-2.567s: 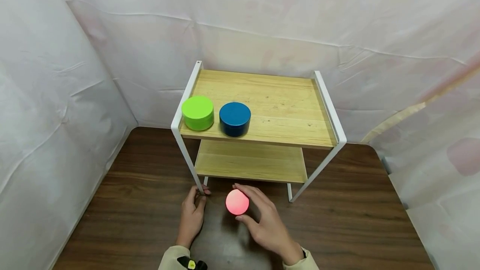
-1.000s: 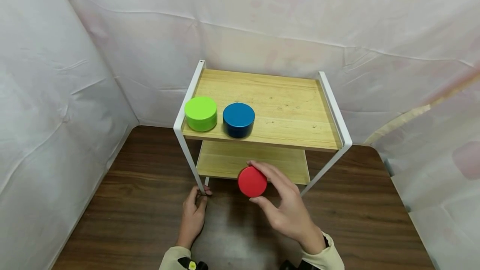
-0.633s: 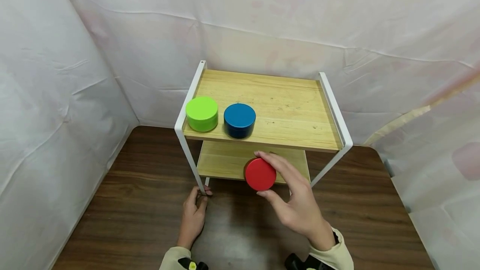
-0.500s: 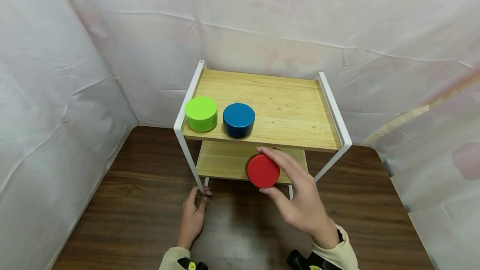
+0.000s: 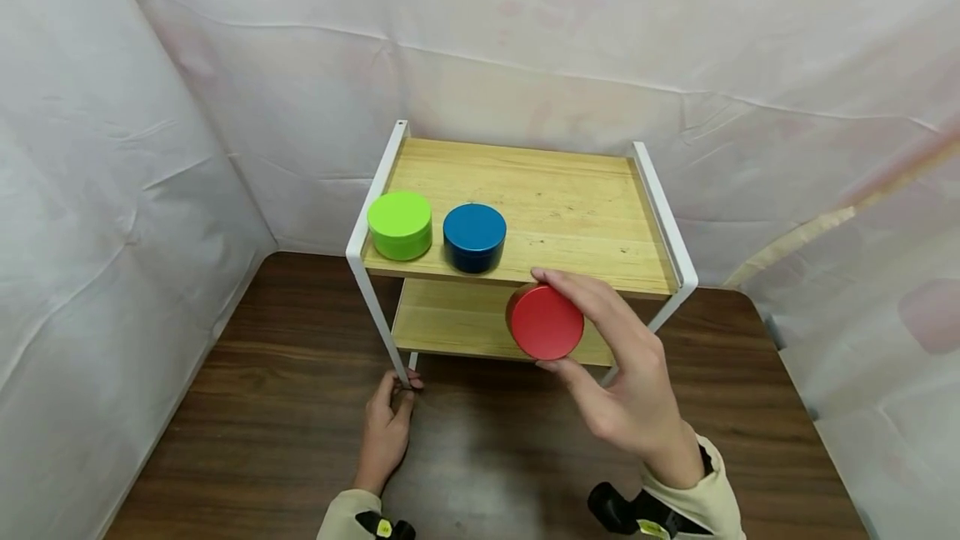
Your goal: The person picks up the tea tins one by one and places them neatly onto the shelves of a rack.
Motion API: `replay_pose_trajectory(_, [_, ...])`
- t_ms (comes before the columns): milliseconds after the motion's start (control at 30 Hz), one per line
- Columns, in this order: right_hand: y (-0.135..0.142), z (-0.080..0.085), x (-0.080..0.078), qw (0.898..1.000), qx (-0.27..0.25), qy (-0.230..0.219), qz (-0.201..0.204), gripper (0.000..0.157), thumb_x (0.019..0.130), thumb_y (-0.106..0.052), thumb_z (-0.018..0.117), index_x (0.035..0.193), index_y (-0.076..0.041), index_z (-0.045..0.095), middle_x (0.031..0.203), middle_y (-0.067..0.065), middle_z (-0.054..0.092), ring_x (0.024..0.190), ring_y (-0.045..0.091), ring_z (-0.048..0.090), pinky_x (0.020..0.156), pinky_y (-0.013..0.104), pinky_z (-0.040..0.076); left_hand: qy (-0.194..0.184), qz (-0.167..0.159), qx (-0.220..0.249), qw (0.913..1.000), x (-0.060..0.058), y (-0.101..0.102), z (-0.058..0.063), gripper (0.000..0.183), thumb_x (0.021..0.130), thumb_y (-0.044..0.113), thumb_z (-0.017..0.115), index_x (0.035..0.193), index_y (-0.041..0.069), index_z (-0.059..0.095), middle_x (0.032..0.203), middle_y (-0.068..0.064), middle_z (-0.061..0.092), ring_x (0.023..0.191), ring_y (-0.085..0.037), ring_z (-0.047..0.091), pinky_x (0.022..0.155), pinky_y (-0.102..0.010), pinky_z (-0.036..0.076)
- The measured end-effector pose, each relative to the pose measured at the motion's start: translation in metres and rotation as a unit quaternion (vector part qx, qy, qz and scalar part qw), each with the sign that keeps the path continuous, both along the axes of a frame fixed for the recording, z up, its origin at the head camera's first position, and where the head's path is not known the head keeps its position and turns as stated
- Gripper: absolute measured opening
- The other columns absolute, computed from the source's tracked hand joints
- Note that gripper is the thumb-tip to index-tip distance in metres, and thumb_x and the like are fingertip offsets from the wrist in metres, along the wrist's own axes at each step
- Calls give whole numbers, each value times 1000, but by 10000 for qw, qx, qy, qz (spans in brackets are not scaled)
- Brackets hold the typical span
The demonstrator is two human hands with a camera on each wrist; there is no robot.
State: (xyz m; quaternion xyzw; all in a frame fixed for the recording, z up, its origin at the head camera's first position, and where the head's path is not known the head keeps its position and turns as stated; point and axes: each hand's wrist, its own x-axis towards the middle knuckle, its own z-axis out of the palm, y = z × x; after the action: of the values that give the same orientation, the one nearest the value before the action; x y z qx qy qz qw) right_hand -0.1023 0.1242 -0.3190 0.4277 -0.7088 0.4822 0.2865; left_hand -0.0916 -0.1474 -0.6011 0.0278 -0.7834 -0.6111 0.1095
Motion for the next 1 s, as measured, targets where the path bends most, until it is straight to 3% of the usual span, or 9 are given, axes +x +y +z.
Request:
replay_pose_trajectory(167, [5,7,-6,9998,-127,-130,-95,59,100,-24,73,139,17,56,141,24,64,133,26,61,109,27,52,-33,0,1,10000,0,0,1,24,103,-7,55,118,8,66,117,-6,72,120,-26,68,100,-30,52])
replay_pose_trajectory(533, [12,16,-19,9963,-130,-96,-848,61,101,-30,72,144,10,56,142,23,65,135,26,62,111,29,51,-10,11,-42,10000,1,0,1,23,103,-8,55,115,8,66,118,-4,73,121,-23,68,102,-31,52])
replay_pose_trajectory(667, [12,17,-21,9951,-64,-202,-963,56,97,-13,77,145,6,57,144,20,65,136,25,62,113,30,50,-13,-14,-18,10000,0,1,1,23,103,-8,55,116,7,66,118,-5,73,121,-25,68,102,-31,52])
replay_pose_trajectory(833, [12,20,-22,9903,127,-473,-1301,71,82,12,79,148,0,57,146,15,65,136,21,62,115,29,48,28,-22,108,9999,0,3,2,22,102,-9,55,116,5,66,115,-7,73,120,-31,68,101,-29,52])
replay_pose_trajectory(1000, [10,22,-22,9826,329,-794,-1649,75,83,11,81,151,-6,56,148,8,64,135,17,61,115,25,48,31,-28,71,10000,0,4,2,21,103,-8,55,115,6,66,116,-6,73,120,-26,69,101,-29,52])
